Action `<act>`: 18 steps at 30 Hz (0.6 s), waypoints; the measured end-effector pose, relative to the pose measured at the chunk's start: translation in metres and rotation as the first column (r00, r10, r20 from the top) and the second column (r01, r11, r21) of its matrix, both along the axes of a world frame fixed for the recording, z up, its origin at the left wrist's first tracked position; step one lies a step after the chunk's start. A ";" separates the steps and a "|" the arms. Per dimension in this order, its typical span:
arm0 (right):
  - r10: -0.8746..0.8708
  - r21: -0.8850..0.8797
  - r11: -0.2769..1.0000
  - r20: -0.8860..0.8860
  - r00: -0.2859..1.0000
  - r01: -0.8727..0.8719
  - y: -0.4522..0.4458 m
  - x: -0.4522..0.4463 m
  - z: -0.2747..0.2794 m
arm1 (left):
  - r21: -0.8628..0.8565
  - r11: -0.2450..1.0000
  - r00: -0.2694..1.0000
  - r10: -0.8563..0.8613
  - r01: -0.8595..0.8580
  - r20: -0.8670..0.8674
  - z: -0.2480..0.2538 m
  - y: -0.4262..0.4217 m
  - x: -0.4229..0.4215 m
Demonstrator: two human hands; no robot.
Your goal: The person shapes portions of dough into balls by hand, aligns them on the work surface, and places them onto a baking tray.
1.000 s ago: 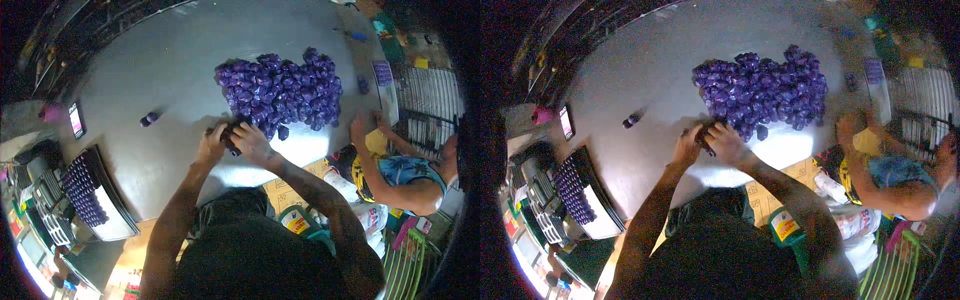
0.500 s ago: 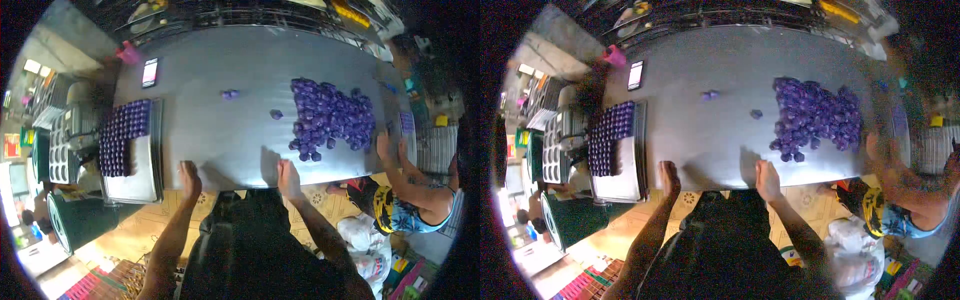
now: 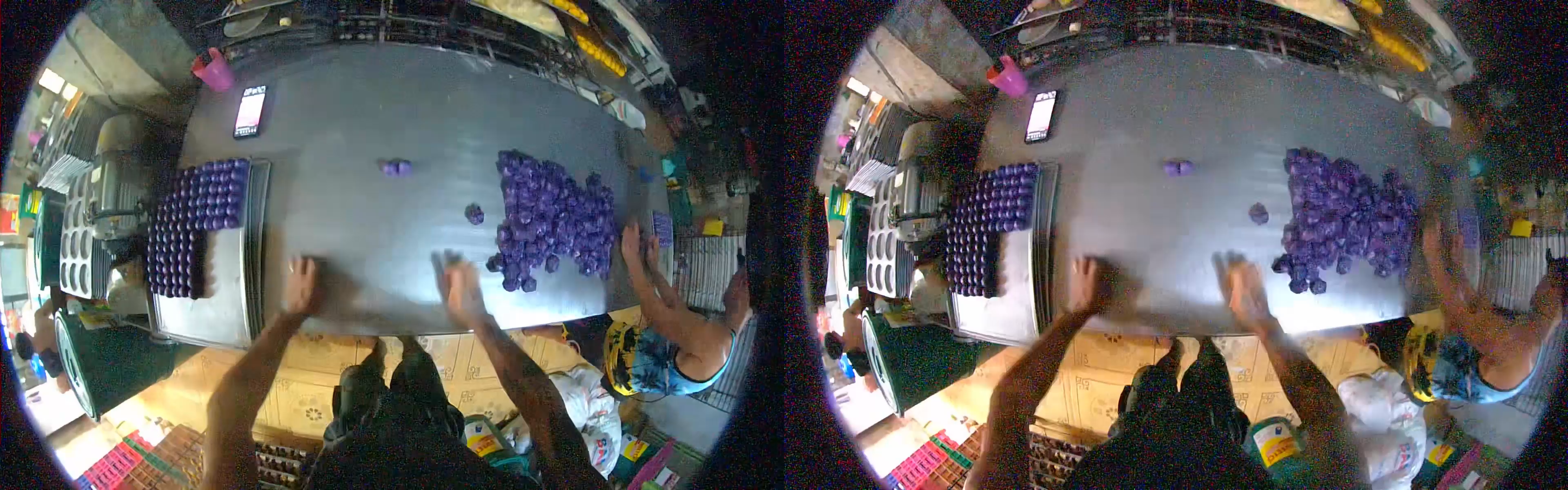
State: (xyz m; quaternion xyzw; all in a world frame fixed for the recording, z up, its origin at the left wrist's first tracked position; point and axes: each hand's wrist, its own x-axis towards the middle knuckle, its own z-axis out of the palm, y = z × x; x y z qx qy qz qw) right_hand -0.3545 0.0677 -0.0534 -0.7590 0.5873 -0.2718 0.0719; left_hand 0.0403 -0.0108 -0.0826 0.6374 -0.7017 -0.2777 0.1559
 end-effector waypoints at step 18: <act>-0.043 0.091 0.995 0.185 0.982 0.027 -0.161 -0.001 0.011 | -0.282 0.959 1.000 -0.008 0.013 0.019 -0.053 -0.110 -0.052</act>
